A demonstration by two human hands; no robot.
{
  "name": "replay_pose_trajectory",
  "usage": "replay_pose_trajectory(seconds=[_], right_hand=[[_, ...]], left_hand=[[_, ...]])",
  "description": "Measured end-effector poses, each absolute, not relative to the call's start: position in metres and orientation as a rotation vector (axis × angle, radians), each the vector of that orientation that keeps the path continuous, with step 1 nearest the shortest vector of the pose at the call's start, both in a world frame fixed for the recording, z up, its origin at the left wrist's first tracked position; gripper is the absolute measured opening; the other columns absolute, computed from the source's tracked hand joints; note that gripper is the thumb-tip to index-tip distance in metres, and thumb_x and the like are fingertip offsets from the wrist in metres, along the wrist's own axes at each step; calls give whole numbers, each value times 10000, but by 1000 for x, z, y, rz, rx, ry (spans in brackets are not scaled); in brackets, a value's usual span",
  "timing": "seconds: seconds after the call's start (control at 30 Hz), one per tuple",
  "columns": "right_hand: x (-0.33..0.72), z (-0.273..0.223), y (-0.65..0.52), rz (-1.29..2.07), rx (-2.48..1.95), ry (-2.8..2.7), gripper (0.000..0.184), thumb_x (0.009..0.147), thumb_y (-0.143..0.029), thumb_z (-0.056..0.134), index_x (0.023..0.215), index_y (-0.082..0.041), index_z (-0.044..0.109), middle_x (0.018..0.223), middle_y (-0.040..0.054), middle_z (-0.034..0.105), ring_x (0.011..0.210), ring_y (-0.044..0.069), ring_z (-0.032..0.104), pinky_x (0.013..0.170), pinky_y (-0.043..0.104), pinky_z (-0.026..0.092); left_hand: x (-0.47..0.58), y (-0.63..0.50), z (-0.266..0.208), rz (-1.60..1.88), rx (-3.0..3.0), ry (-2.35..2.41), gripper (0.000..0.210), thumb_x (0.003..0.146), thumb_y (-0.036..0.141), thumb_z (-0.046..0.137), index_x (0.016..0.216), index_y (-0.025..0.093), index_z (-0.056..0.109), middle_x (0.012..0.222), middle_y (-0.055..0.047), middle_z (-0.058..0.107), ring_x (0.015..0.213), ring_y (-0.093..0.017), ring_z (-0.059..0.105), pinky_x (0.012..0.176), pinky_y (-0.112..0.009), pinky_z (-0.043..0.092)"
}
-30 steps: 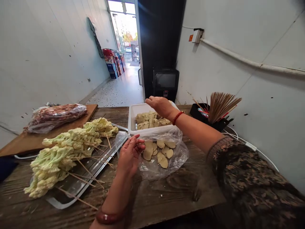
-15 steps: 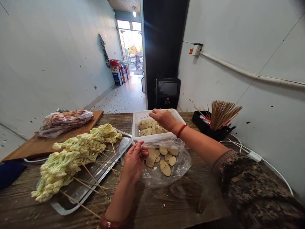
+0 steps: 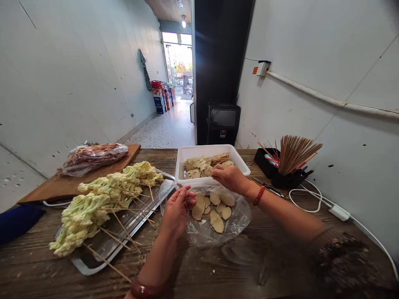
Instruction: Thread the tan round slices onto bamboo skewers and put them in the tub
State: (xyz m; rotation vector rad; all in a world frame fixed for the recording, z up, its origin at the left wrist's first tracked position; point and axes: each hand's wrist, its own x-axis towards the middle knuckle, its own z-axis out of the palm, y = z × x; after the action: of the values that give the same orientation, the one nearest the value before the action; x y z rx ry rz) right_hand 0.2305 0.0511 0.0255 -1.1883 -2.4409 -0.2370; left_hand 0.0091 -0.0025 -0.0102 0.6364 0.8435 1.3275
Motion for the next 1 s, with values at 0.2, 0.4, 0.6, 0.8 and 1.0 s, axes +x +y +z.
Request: replay_pose_trajectory(seconds=[0.2, 0.4, 0.6, 0.8, 1.0], right_hand=[[238, 41, 61, 120, -1115, -2506, 168, 868, -80, 572, 856, -185, 702, 877, 30, 718, 819, 154, 632, 693, 230, 398], [229, 48, 54, 166, -1424, -2338, 277, 879, -409, 629, 806, -153, 709, 782, 66, 714, 697, 167, 620, 603, 246, 373], [225, 47, 46, 88, -1652, -2333, 199, 788, -305, 716, 657, -156, 703, 695, 91, 717, 663, 201, 623, 557, 269, 315], [245, 52, 41, 96, -1602, -2175, 201, 889, -208, 574, 730, -140, 676, 739, 56, 712, 659, 145, 603, 599, 239, 376], [240, 39, -4, 489, -1170, -1961, 227, 871, -278, 607, 682, -152, 625, 636, 1, 640, 573, 114, 545, 539, 215, 388]], left_hand=[[9, -2, -11, 1333, 645, 837, 372, 682, 335, 795, 963, 121, 679, 719, -36, 709, 540, -99, 621, 553, -205, 508], [10, -2, -10, 1321, 630, 844, 330, 704, 313, 780, 957, 127, 677, 712, -32, 707, 527, -95, 614, 539, -202, 504], [9, -1, -12, 1325, 632, 839, 336, 709, 321, 780, 958, 121, 678, 710, -33, 705, 535, -95, 617, 556, -200, 503], [9, -1, -12, 1332, 703, 779, 348, 738, 332, 771, 1000, 124, 675, 795, -54, 728, 615, -113, 655, 620, -215, 521], [12, -4, -5, 1263, 651, 577, 323, 833, 352, 680, 1078, 142, 672, 1144, -129, 707, 1022, -217, 677, 924, -327, 513]])
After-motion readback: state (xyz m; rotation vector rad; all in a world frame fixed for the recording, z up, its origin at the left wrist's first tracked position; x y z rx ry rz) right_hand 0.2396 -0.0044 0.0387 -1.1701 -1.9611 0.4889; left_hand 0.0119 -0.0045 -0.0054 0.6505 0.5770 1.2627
